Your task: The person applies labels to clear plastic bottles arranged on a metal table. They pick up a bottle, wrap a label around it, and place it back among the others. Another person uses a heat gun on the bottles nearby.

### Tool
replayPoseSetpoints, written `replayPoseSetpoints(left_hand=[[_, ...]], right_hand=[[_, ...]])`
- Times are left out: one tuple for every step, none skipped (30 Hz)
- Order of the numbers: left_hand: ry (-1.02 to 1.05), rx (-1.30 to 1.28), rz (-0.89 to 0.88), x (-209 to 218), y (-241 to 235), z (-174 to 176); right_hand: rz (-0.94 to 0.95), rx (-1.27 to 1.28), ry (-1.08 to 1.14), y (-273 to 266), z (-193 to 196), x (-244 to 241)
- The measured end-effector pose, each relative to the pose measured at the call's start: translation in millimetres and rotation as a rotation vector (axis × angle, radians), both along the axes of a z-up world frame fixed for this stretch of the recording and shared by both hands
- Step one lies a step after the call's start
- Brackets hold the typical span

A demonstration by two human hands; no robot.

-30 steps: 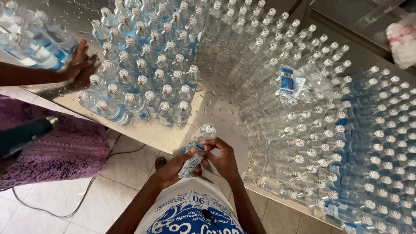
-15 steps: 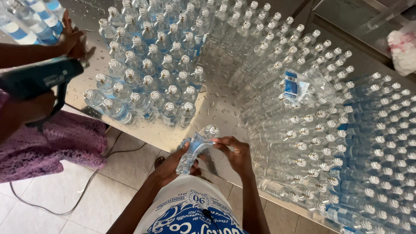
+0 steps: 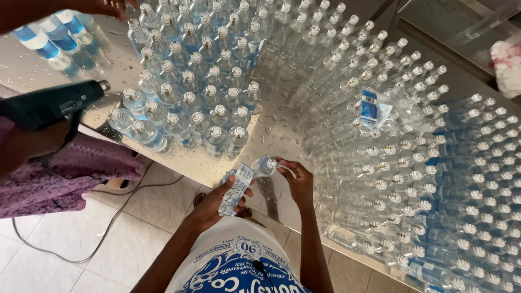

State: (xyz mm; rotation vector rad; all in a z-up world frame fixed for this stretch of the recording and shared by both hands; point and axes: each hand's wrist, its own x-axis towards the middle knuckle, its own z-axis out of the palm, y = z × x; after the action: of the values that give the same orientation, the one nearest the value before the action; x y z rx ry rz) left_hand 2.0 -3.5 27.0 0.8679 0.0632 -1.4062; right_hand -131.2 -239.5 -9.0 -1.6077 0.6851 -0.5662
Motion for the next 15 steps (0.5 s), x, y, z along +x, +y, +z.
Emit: replayPoseSetpoints(left_hand=[[0.004, 0.005, 0.000, -0.7, 1.6, -1.2], [-0.002, 0.006, 0.003, -0.3, 2.4, -2.3], [-0.007, 0.007, 0.006, 0.0, 3.3, -3.2], [-0.008, 0.008, 0.006, 0.2, 3.8, -6.3], [-0.004, 0.007, 0.012, 0.4, 4.5, -9.2], [-0.001, 0.006, 0.020, 0.7, 5.8, -12.2], [-0.001, 0.008, 0.021, 1.9, 7.1, -8.5], [-0.009, 0.014, 0.018, 2.7, 8.3, -4.9], [-0.016, 0.020, 0.015, 3.4, 9.5, -1.4], [-0.014, 0.022, 0.015, 1.4, 11.3, -2.0], [-0.004, 0.033, 0.044, -0.6, 13.2, -2.6], [0.007, 0.042, 0.073, -2.9, 14.8, -3.3], [0.009, 0.044, 0.074, -3.5, 15.3, -2.8], [0.010, 0.047, 0.082, -3.8, 15.7, -2.4], [0.011, 0.050, 0.090, -3.9, 16.3, -1.7]], right_hand=[[0.000, 0.005, 0.004, 2.8, -0.5, -3.2], [0.021, -0.042, 0.018, 4.9, -0.8, -5.5], [0.042, -0.089, 0.032, 7.0, -0.9, -7.9], [0.042, -0.087, 0.032, 5.7, -5.1, -11.3], [0.057, -0.124, 0.082, 4.5, -9.3, -14.7], [0.074, -0.160, 0.133, 3.7, -13.7, -17.6], [0.075, -0.158, 0.132, 6.5, -15.7, -16.3], [0.033, -0.149, 0.060, 9.3, -17.6, -15.8], [-0.009, -0.141, -0.012, 12.1, -19.6, -15.2], [-0.009, -0.138, -0.010, 14.3, -19.1, -8.9], [0.000, -0.134, -0.081, 16.7, -18.7, -2.6], [0.009, -0.130, -0.151, 18.6, -18.1, 3.5], [0.010, -0.128, -0.149, 19.5, -22.8, 6.3], [0.063, -0.126, -0.106, 20.0, -27.6, 9.6], [0.116, -0.124, -0.064, 21.0, -32.1, 12.9]])
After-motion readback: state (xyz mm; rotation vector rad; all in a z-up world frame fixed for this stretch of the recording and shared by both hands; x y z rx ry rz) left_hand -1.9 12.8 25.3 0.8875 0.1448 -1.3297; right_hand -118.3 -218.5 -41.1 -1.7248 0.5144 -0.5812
